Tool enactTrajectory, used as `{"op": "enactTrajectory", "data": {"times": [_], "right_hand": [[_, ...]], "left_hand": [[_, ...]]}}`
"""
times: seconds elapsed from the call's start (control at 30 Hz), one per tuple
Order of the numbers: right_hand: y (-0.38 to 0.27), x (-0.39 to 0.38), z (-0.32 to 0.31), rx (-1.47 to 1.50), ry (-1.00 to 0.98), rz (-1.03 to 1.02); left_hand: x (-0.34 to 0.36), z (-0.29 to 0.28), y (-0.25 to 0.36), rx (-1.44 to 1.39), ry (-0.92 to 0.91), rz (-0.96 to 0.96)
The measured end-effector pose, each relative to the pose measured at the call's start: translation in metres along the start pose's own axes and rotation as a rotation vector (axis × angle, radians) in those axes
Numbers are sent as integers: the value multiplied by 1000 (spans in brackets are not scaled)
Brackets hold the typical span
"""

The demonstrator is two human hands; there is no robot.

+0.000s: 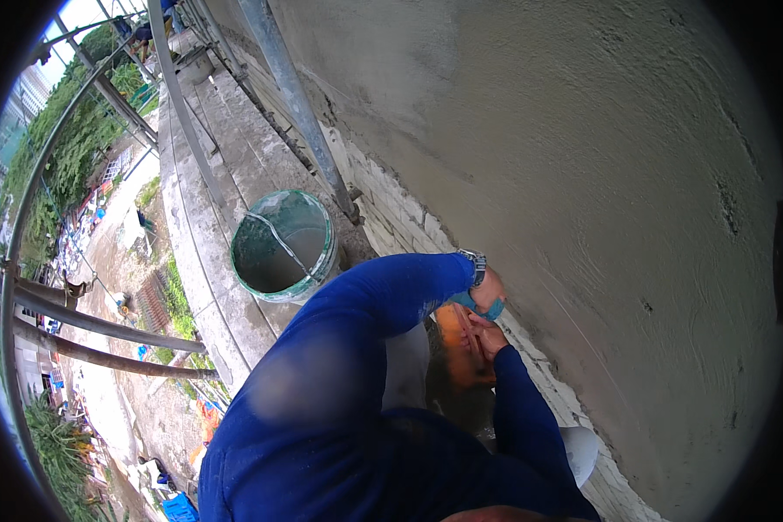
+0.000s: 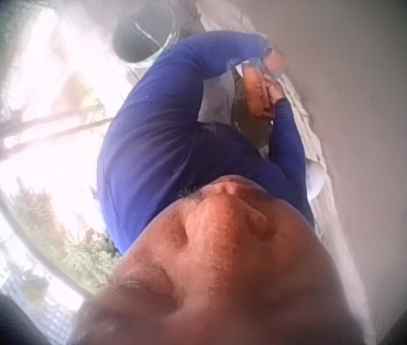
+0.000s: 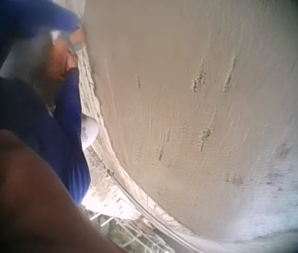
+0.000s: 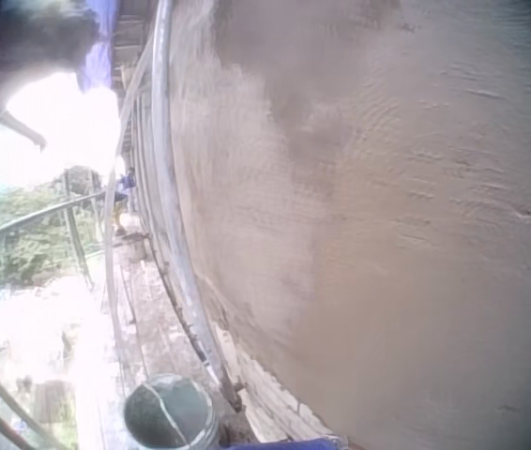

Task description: The person smooths a wet plastered wall using a trowel and sponge. They repeatedly apply the trowel to flatten the surface and use the sponge to clean the tool and refine edges.

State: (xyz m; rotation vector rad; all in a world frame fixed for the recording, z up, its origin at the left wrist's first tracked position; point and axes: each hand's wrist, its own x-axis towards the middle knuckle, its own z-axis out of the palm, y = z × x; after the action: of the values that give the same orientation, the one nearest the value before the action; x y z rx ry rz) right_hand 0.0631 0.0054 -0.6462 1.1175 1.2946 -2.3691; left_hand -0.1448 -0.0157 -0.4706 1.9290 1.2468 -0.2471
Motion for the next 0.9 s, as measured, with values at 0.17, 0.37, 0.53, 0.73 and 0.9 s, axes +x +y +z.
{"op": "enactTrajectory", "data": {"times": [0.17,0.37,0.53,0.73,0.9], "right_hand": [[-35,0,35,67,-72,-2],[-15,6,-2,187,-35,-35],[-18,14,18,185,107,-47],[-13,15,10,-125,156,-77],[-9,-5,7,-337,157,-93]], "left_hand": [[19,35,-62,205,-81,42],[17,16,-5,-52,77,92],[9,9,-18,0,59,43],[22,4,-26,49,17,2],[25,-13,3,37,-1,68]]}}
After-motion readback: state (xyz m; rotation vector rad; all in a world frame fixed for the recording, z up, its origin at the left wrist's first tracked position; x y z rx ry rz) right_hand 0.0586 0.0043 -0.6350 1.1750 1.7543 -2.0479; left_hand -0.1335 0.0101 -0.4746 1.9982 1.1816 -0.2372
